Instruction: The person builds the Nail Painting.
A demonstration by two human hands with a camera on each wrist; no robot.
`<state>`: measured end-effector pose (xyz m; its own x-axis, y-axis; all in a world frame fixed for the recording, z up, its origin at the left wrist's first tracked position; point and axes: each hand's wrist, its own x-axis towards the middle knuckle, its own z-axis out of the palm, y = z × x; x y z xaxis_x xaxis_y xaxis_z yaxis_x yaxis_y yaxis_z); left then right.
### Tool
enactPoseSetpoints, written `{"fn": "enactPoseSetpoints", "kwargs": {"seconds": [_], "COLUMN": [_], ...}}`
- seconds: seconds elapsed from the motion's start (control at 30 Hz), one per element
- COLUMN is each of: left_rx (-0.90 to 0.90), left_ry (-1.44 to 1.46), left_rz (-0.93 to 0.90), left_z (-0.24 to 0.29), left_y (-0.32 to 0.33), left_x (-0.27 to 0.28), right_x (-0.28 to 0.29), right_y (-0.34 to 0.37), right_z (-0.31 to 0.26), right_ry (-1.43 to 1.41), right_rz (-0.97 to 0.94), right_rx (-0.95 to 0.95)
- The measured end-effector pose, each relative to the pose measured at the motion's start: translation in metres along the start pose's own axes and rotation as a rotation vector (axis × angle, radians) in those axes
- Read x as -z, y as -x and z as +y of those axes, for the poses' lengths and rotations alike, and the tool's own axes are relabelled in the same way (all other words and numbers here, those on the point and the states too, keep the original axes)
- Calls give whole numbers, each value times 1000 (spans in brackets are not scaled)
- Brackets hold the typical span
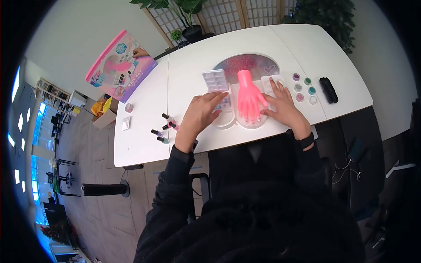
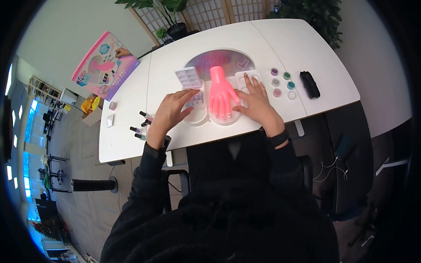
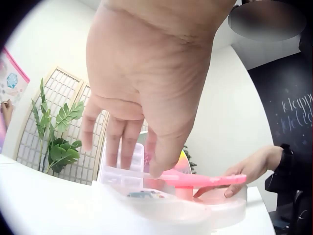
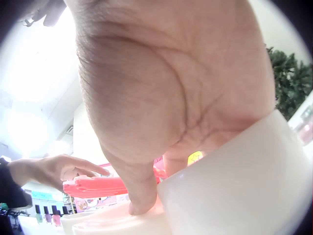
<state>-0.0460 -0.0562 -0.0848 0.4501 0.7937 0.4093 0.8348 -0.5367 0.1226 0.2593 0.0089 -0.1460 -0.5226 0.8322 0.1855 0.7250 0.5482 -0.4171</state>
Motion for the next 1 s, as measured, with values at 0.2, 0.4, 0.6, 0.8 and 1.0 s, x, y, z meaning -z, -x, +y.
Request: {"fn": "enactPoseSetpoints", "kwargs": {"seconds": [0.2,0.4,0.6,0.8,1.0], "left_rx": [168,225,110,399,770], "left_ry": [40,68,56,-86,-136], "left_rz": [-51,-39,72,240,184], "left_z": [2,-3,-1,-38,-86], "left_y": [2,8,14,42,104], "left_x": [5,2,8,48,77], "right_x": [2,6,8,6,7], "right_y": [1,2,1,1,0], "right_z": [-2,-6,-7,-5,-5], "right_ry": [-16,-7,-4,-11,8], "right_rz": [-7,-20,-35,-33,-45], "right_rx": [0,-7,-7,-2,-13]}}
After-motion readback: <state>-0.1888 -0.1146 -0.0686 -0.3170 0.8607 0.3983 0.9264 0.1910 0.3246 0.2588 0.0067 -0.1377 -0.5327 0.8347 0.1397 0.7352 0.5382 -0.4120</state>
